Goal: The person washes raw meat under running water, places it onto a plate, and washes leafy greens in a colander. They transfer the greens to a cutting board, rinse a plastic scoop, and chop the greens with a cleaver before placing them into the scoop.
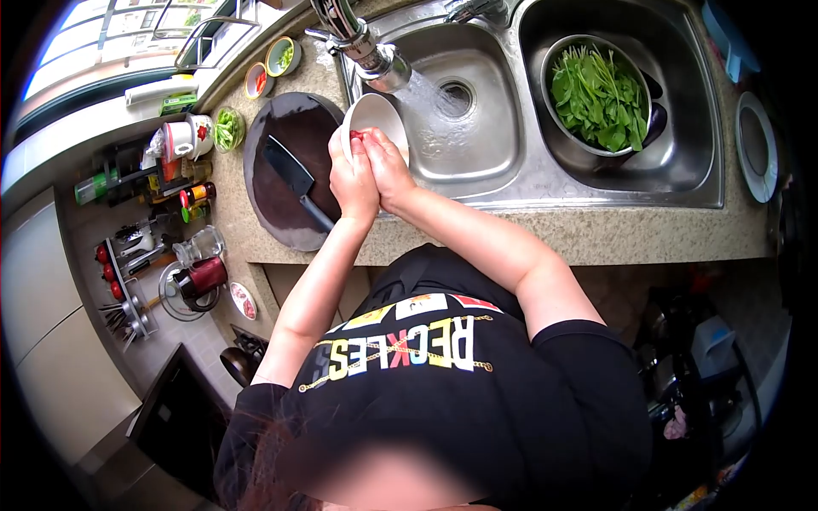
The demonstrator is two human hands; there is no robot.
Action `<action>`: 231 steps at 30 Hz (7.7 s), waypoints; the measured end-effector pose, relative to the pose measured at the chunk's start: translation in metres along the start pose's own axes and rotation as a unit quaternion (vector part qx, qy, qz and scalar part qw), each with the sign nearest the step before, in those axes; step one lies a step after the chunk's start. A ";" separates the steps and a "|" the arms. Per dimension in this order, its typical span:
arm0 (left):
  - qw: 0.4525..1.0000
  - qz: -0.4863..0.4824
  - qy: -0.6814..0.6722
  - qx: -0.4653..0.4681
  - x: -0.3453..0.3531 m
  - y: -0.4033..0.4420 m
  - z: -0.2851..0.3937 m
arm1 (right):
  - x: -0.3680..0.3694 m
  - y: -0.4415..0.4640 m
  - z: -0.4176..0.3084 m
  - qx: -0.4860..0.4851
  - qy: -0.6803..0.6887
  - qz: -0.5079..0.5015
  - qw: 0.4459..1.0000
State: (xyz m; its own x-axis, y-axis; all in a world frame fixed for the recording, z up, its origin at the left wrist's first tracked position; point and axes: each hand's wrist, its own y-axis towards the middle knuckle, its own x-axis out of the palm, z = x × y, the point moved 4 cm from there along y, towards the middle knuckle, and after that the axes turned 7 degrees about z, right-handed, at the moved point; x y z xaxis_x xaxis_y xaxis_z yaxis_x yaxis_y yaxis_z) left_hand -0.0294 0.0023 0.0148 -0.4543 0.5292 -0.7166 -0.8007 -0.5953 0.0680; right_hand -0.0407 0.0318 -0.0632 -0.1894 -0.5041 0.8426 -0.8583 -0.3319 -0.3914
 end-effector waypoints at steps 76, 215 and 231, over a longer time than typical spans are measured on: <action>0.884 0.054 -0.454 -0.100 -0.008 -0.009 -0.064 | -0.008 -0.016 -0.020 -0.102 -0.447 -0.036 0.888; 0.810 -0.128 -0.349 -0.454 0.184 0.015 -0.165 | -0.150 -0.086 -0.176 0.146 0.120 0.142 0.972; 0.912 -0.142 -0.131 -0.361 0.214 0.017 -0.202 | -0.145 -0.072 -0.173 0.156 0.108 0.185 0.964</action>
State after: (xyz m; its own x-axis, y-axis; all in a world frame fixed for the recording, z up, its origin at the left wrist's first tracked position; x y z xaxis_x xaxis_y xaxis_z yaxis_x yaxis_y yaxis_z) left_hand -0.0615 -0.0166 -0.2775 -0.4228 0.7940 -0.4368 -0.4779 -0.6049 -0.6370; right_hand -0.0339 0.2664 -0.0935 -0.5781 -0.4675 0.6688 -0.5344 -0.4025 -0.7433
